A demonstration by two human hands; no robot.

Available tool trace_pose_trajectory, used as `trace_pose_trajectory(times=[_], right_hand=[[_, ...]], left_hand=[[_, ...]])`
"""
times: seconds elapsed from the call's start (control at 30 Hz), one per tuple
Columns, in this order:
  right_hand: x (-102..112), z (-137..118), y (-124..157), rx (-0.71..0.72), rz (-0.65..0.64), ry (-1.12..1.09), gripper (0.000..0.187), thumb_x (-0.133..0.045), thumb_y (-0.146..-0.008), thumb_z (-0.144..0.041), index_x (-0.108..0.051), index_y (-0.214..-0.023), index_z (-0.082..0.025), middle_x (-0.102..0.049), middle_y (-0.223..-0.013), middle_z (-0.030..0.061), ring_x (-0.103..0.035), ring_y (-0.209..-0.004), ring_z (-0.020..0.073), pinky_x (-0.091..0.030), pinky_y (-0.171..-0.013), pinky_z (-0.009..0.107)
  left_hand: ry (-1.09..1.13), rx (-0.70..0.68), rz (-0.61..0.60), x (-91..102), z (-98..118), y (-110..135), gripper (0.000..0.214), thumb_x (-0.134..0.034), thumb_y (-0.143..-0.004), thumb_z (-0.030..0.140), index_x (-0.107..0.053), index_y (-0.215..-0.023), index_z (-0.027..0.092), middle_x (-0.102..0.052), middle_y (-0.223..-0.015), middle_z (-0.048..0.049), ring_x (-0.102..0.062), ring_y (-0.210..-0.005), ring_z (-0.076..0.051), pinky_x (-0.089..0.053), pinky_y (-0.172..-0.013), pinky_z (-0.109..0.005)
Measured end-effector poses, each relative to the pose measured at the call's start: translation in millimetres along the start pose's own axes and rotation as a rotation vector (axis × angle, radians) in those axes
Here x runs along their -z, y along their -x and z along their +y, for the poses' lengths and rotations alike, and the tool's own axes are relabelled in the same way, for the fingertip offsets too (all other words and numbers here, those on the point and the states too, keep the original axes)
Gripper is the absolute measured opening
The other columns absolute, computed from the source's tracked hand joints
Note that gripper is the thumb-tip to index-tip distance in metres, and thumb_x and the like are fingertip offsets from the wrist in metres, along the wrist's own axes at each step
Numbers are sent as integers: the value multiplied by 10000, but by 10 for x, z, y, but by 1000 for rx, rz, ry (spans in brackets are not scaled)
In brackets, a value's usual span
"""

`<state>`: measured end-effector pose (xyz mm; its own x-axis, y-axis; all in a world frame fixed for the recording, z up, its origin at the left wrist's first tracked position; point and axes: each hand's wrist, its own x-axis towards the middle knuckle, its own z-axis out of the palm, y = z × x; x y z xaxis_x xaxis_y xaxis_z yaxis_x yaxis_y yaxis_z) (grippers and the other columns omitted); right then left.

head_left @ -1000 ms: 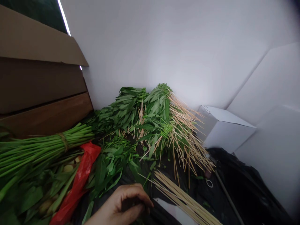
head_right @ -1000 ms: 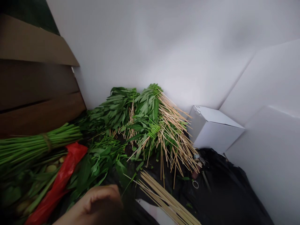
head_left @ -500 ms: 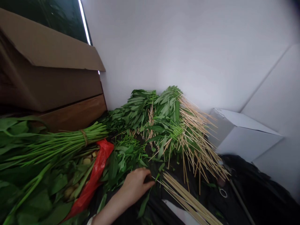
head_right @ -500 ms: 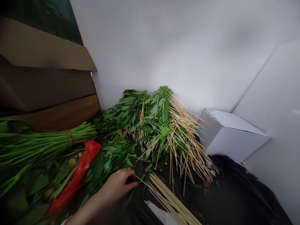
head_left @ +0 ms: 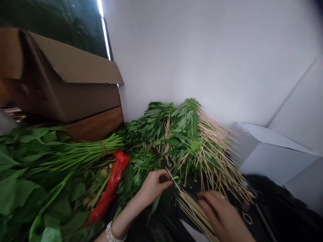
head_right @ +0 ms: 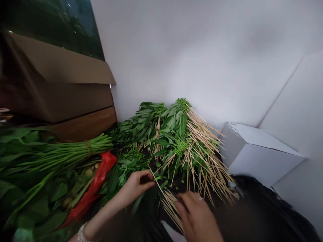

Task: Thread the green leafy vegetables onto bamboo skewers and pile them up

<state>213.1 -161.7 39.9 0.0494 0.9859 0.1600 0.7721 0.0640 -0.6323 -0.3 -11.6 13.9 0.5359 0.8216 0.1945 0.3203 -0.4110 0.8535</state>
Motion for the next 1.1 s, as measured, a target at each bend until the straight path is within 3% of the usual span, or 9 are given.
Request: trace_pose_trajectory(times=[0.07,0.17,0.3,0.47,0.7,0.83,1.0,1.1], right_hand=[[-312,-72,-354,135,-41,-89,300,-425,-907,-406,-627,-1026,-220,-659,-984,86,-605,-918,226,-449,-821,358],[-629,-147,-614,93,-132,-244,358,-327,-942,-406,-609,-870,-196,-571,-626,6,-562,-606,155,-418,-591,264],[-812,-138,-730,-4,-182,-512,359,-343,-930,-472,-561,-869,-194,-444,-520,-63,-429,-432,96,-325,-450,211],[-938,-13,-820,-104,-340,-762,467,-400,-857,-639,-526,-871,-190,-367,-431,-103,-278,-326,63,-194,-352,191],[-995,146,-808,-115,-456,-871,564,-422,-818,-711,-558,-884,-168,-321,-409,-115,-242,-323,47,-201,-361,179],[-1043,162,-751,-132,-399,-926,567,-438,-813,-719,-565,-864,-169,-308,-408,-117,-211,-327,41,-158,-352,178],[-1086,191,-712,-141,-315,-894,560,-452,-813,-715,-560,-832,-167,-343,-443,-101,-242,-363,43,-176,-370,181],[-1049,200,-718,-116,-245,-816,532,-483,-817,-686,-582,-851,-164,-405,-483,-73,-334,-417,64,-250,-416,194]], left_hand=[[125,4,61,8,27,6,103,-668,-738,258,-642,-724,160,-625,-702,10,-537,-682,-134,-382,-625,-212],[328,50,135,41,17,0,163,-726,-703,288,-651,-753,152,-621,-689,4,-534,-661,-129,-391,-625,-215],[632,166,190,76,-37,-60,298,-786,-652,330,-692,-864,144,-634,-711,-5,-528,-642,-108,-388,-618,-201],[866,355,188,-40,-203,-120,303,-810,-619,386,-695,-727,128,-585,-618,5,-476,-557,-78,-338,-534,-180],[741,307,178,-119,-367,-71,322,-798,-623,435,-679,-639,137,-532,-557,24,-431,-527,-76,-329,-530,-190],[751,248,132,-210,-387,-23,278,-797,-645,387,-678,-679,138,-585,-616,22,-488,-590,-90,-369,-603,-200],[755,179,-20,-356,-327,23,242,-739,-723,368,-652,-740,142,-591,-560,30,-530,-569,-107,-411,-640,-228],[613,146,25,-266,-282,11,251,-722,-729,375,-667,-804,142,-647,-663,-1,-577,-649,-138,-437,-664,-239]])
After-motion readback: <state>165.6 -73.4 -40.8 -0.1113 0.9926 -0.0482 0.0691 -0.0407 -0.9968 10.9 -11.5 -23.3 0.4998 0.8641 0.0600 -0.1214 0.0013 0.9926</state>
